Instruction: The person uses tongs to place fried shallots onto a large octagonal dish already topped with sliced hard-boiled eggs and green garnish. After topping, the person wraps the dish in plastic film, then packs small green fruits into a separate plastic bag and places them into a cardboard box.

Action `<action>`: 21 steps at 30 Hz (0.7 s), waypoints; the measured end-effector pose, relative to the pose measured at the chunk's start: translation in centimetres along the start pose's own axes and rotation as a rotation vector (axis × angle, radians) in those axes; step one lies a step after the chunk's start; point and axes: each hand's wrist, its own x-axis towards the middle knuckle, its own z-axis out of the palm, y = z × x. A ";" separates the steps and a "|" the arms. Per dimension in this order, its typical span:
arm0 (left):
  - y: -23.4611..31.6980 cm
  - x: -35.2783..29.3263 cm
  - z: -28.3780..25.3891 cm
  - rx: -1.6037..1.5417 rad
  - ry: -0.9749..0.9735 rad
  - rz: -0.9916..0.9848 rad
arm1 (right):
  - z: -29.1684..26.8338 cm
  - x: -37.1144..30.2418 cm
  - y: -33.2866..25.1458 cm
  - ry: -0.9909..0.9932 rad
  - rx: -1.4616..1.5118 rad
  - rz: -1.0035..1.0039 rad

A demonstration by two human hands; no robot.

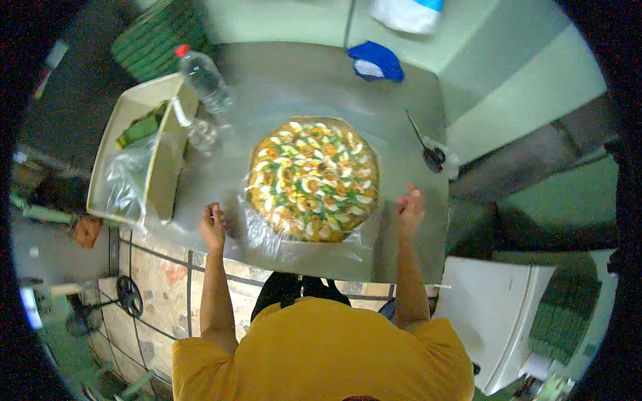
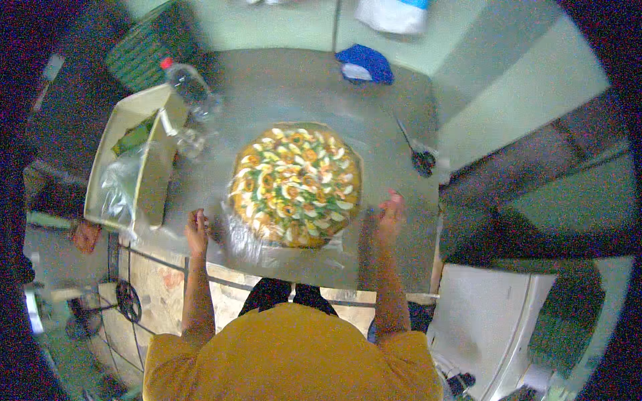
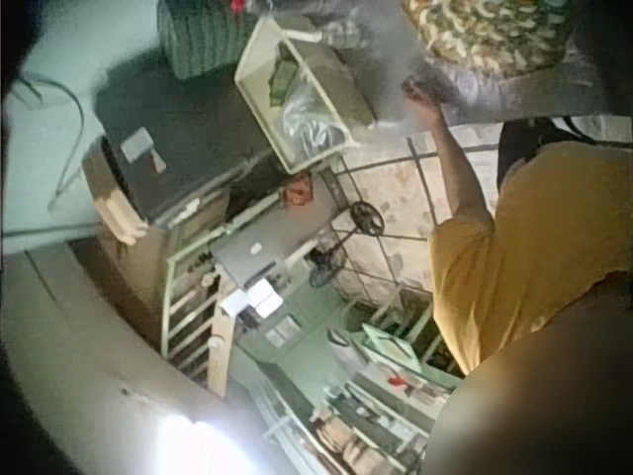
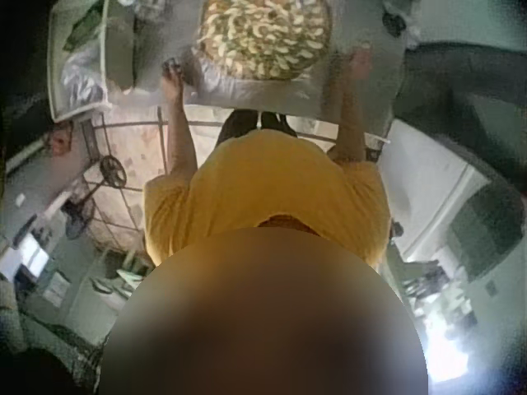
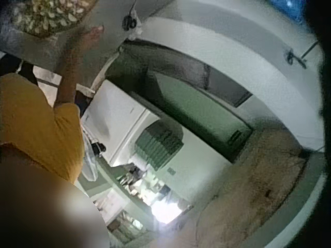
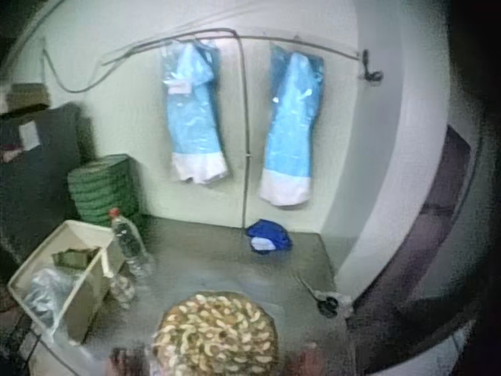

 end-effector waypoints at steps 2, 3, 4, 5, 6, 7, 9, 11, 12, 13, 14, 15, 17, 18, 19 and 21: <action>-1.1 -3.8 -4.1 -0.125 0.069 0.009 | 0.9 -1.1 -2.6 -0.049 0.109 -0.019; -1.7 -5.5 -6.0 0.031 0.151 0.104 | 2.3 -2.0 -3.9 -0.080 0.180 0.017; -2.5 -8.7 -8.4 0.065 0.142 0.049 | 3.9 -3.5 -5.2 -0.136 0.199 -0.055; -3.2 -10.5 -10.1 0.026 0.141 0.139 | 5.6 -5.4 -6.6 -0.180 0.222 -0.070; -3.8 -13.9 -12.2 0.102 0.168 0.168 | 7.7 -7.8 -8.0 -0.201 0.206 -0.046; -4.5 -16.3 -14.3 0.124 0.101 0.027 | 10.2 -10.8 -9.3 -0.378 0.300 -0.114; -5.7 -22.2 -18.3 0.237 0.073 -0.053 | 15.8 -18.9 -11.3 -0.663 0.412 -0.174; -6.8 -27.9 -21.7 0.215 -0.026 -0.123 | 21.8 -28.6 -12.5 -0.998 0.431 -0.229; -7.4 -30.9 -23.7 0.233 -0.096 -0.103 | 24.6 -33.7 -12.7 -1.073 0.366 -0.225; -8.0 -34.0 -25.9 0.201 -0.170 -0.155 | 27.3 -38.4 -12.8 -1.190 0.379 -0.276; -8.8 -37.0 -28.3 0.195 -0.232 -0.171 | 29.9 -42.5 -12.9 -1.126 0.238 -0.099; -9.7 -40.3 -30.8 0.196 -0.251 -0.186 | 32.7 -47.1 -13.0 -1.087 0.158 0.017; -12.0 -47.6 -36.4 0.239 -0.256 -0.267 | 36.9 -54.8 -13.3 -1.195 -0.004 0.024; -13.1 -52.1 -39.3 0.209 -0.161 -0.318 | 38.3 -57.2 -14.1 -1.342 -0.111 -0.073; -14.3 -57.0 -42.2 0.179 -0.068 -0.371 | 39.1 -60.2 -15.1 -1.203 -0.338 -0.315; -17.0 -67.2 -48.2 0.047 0.103 -0.484 | 38.2 -65.6 -17.3 -0.834 -0.201 -0.614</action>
